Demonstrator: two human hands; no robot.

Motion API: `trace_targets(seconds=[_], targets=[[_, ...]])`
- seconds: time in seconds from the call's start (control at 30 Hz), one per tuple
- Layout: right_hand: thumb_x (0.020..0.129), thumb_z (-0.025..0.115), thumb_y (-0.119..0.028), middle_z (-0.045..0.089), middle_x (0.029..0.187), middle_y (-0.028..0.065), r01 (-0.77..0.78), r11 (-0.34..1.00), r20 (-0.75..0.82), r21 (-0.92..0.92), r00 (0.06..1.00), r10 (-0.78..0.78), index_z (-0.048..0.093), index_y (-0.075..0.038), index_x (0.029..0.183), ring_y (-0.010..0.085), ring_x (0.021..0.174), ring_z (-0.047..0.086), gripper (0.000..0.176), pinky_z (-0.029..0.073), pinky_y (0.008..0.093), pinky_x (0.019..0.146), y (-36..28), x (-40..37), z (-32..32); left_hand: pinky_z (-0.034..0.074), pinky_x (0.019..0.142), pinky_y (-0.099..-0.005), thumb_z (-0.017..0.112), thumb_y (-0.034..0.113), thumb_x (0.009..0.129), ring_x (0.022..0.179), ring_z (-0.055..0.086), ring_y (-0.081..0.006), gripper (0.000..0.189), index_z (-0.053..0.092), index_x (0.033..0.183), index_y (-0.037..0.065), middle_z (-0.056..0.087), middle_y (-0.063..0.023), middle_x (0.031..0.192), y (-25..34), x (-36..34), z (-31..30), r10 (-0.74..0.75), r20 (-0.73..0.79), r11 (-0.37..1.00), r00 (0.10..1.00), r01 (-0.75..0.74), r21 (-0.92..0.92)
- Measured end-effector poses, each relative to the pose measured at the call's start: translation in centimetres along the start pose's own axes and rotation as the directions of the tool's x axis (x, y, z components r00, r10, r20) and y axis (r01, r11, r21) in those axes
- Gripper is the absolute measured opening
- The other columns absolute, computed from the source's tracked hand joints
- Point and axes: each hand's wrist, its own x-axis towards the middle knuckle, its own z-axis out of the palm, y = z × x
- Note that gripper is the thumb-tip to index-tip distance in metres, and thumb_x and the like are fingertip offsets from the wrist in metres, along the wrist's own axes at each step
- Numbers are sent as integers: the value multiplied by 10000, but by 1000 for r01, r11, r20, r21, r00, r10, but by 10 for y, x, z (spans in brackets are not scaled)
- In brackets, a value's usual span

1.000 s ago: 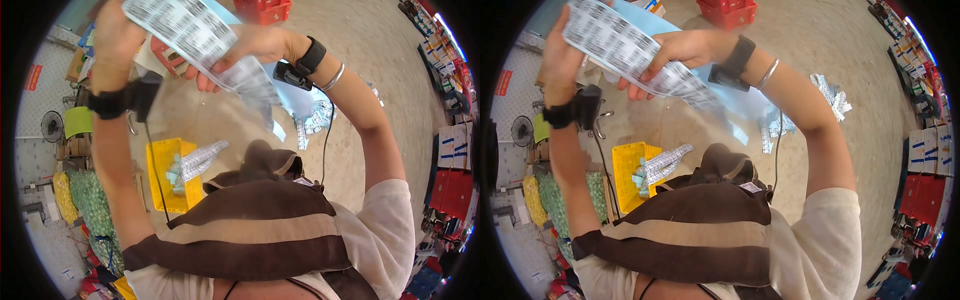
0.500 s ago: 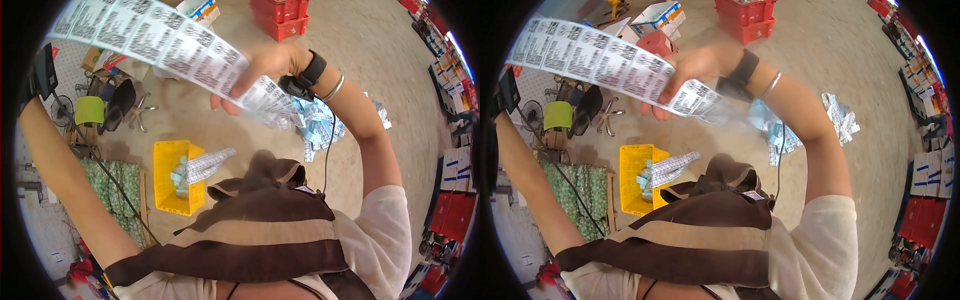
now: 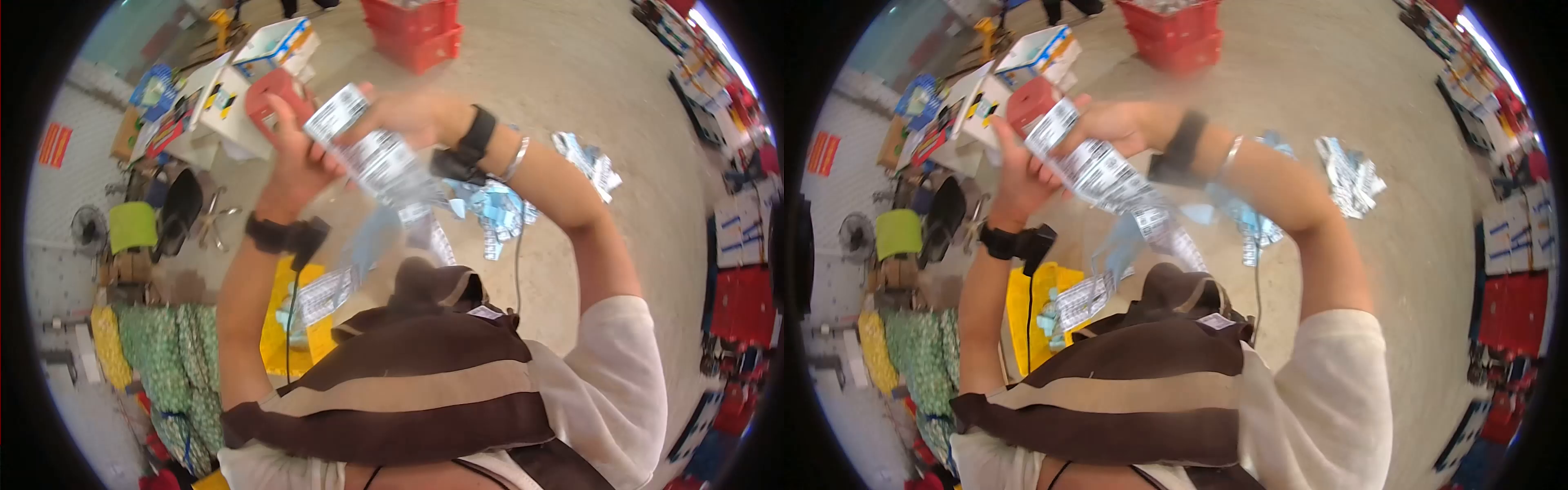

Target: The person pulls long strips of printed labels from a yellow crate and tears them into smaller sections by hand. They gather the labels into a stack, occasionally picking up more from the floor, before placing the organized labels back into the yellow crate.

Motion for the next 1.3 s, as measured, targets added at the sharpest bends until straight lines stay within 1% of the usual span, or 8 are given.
trace_targets(seconds=[0.4, 0.77, 0.83, 0.87, 1.03, 1.1, 1.2, 1.3], targets=[[761, 513, 33, 561, 991, 148, 128, 966, 95, -226, 990, -109, 476, 54, 1021, 210, 909, 570, 264, 471, 309, 801, 31, -39, 0, 318, 973, -339, 370, 253, 894, 1114, 422, -229, 439, 321, 1248, -2, 424, -128, 1218, 81, 42, 73, 500, -172, 711, 849, -289, 641], [773, 543, -51, 599, 916, 124, 14, 960, 144, -281, 989, 27, 513, 21, 1016, 182, 863, 586, 256, 475, 287, 724, 28, -52, -6, 242, 1028, -368, 330, 182, 907, 1206, 314, -260, 429, 252, 1278, -19, 339, -134, 1294, 207, 17, 111, 24, 319, 807, 947, -207, 553], [770, 542, -43, 597, 916, 119, -26, 980, 74, -195, 996, 41, 509, 17, 1018, 185, 845, 589, 257, 476, 286, 724, 24, -55, 1, 458, 766, -330, 512, 198, 820, 852, 579, -241, 381, 473, 1094, -64, 586, -145, 991, 201, 17, 115, 501, 609, -445, 614, -421, 791], [768, 548, -44, 596, 906, 118, -24, 986, 79, -165, 996, 38, 501, 18, 1021, 187, 828, 591, 265, 476, 290, 724, 23, -55, 3, 469, 718, -366, 529, 255, 805, 805, 585, -271, 435, 452, 1113, -42, 590, -154, 948, 208, 13, 119, 617, 302, 139, 727, -478, 867], [790, 529, -65, 598, 867, 124, -7, 993, 106, -121, 994, 20, 491, 26, 1020, 199, 815, 593, 250, 482, 302, 698, 10, -48, 1, 351, 925, -366, 279, 397, 907, 1082, 430, -260, 541, 361, 1172, -68, 405, -149, 1228, 274, -28, 7, 740, -122, 310, 662, -175, 934], [799, 519, -72, 599, 852, 125, -4, 993, 105, -116, 994, 16, 491, 30, 1019, 204, 812, 593, 244, 484, 305, 689, 7, -45, 0, 290, 968, -425, 260, 579, 836, 1093, 403, -298, 749, 315, 1156, -96, 352, -219, 1233, 197, -18, -20, 557, -717, 829, 419, -328, 453], [814, 493, -59, 602, 857, 142, 31, 998, 35, 61, 999, -33, 500, 35, 1019, 213, 788, 602, 226, 492, 307, 676, 7, -39, -3, 272, 945, -492, 334, 731, 691, 997, 471, -275, 898, 342, 1180, -22, 406, -166, 1203, 63, -6, -65, -24, -634, 985, 773, -88, -145], [814, 496, -58, 603, 867, 148, -40, 990, -26, 138, 999, 44, 498, 34, 1020, 215, 801, 610, 225, 507, 307, 674, 13, -34, -3, 300, 953, -485, 339, 674, 739, 1066, 457, -283, 810, 344, 1198, 6, 410, -134, 1221, 2, 11, -38, -2, -279, 1000, 960, 7, 17]])
